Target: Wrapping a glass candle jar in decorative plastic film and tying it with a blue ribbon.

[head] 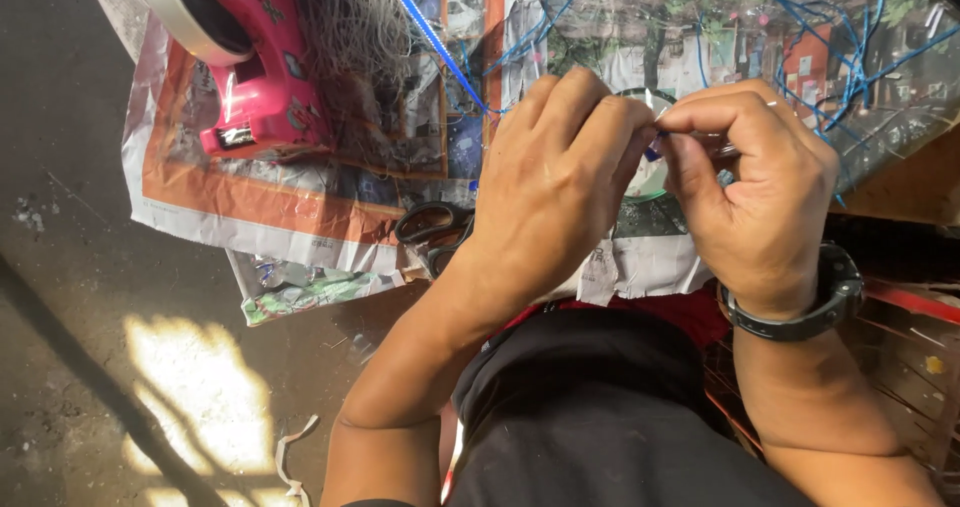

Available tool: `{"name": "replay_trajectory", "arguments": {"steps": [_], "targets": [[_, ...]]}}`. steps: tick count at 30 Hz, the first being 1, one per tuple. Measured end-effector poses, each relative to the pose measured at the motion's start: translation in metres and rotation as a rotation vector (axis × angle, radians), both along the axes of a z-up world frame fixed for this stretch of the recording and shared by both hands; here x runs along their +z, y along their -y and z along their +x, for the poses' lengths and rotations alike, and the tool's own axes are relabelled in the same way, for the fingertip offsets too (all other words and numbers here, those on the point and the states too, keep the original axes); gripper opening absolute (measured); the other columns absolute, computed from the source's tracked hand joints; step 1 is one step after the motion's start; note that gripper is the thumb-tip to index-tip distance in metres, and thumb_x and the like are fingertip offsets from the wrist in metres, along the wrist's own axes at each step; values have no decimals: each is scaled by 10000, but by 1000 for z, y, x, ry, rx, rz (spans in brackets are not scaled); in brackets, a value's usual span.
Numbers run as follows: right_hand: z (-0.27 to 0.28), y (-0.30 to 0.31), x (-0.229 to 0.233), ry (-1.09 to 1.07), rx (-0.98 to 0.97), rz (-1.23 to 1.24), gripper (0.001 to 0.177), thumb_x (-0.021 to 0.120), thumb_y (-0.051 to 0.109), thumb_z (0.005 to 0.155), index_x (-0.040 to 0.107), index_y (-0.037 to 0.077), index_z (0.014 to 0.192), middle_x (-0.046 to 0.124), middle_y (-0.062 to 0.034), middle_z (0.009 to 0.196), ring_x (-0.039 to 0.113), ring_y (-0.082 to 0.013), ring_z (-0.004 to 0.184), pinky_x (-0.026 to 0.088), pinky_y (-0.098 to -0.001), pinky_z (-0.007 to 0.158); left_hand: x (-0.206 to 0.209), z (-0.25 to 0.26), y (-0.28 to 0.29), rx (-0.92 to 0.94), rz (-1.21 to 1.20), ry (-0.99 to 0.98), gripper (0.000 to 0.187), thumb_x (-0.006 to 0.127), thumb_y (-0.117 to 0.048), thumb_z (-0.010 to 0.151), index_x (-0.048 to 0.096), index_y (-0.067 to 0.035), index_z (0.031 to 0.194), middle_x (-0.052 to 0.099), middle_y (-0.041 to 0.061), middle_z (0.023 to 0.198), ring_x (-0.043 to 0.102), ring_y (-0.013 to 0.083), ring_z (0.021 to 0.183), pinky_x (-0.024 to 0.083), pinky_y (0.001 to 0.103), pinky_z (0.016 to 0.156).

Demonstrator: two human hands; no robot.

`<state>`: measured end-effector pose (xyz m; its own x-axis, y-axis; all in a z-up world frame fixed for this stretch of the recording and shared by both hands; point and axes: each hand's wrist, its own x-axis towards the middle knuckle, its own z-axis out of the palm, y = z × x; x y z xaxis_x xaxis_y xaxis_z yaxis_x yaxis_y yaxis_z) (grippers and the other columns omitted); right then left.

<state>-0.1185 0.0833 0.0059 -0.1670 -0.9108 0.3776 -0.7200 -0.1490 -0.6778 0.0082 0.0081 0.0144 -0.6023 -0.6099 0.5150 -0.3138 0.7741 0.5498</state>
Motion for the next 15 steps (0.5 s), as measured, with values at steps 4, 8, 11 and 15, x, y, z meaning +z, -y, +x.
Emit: {"name": "replay_trajectory", "arguments": {"steps": [4,8,11,15], "targets": [[6,2,2,-39,-20,-80,180,460,55,975,546,-86,906,553,-208,888,540,-277,783,439,-324,643,-1,2,-4,-49,266,16,60,490,-131,838,487,-72,845,453,73,748,495,281,718,387,396,548],[-1,0,1,35,-22,-72,137,500,47,968,535,-76,918,557,-196,908,528,-249,785,415,-302,640,7,6,5,-165,566,-34,87,451,-154,828,485,-76,806,483,39,741,485,190,604,382,305,568],[-5,-5,8,321,22,116,212,406,104,966,495,-86,1000,524,-186,994,490,-170,663,414,-239,644,6,5,3,-182,597,-103,125,415,-152,842,486,-62,791,482,33,723,458,155,640,371,282,589],[-11,-3,9,228,124,111,169,454,106,902,472,-53,953,531,-200,1000,529,-228,857,452,-273,716,5,3,5,-156,596,-120,109,419,-151,835,477,-75,784,511,31,736,475,159,663,374,282,604]]}}
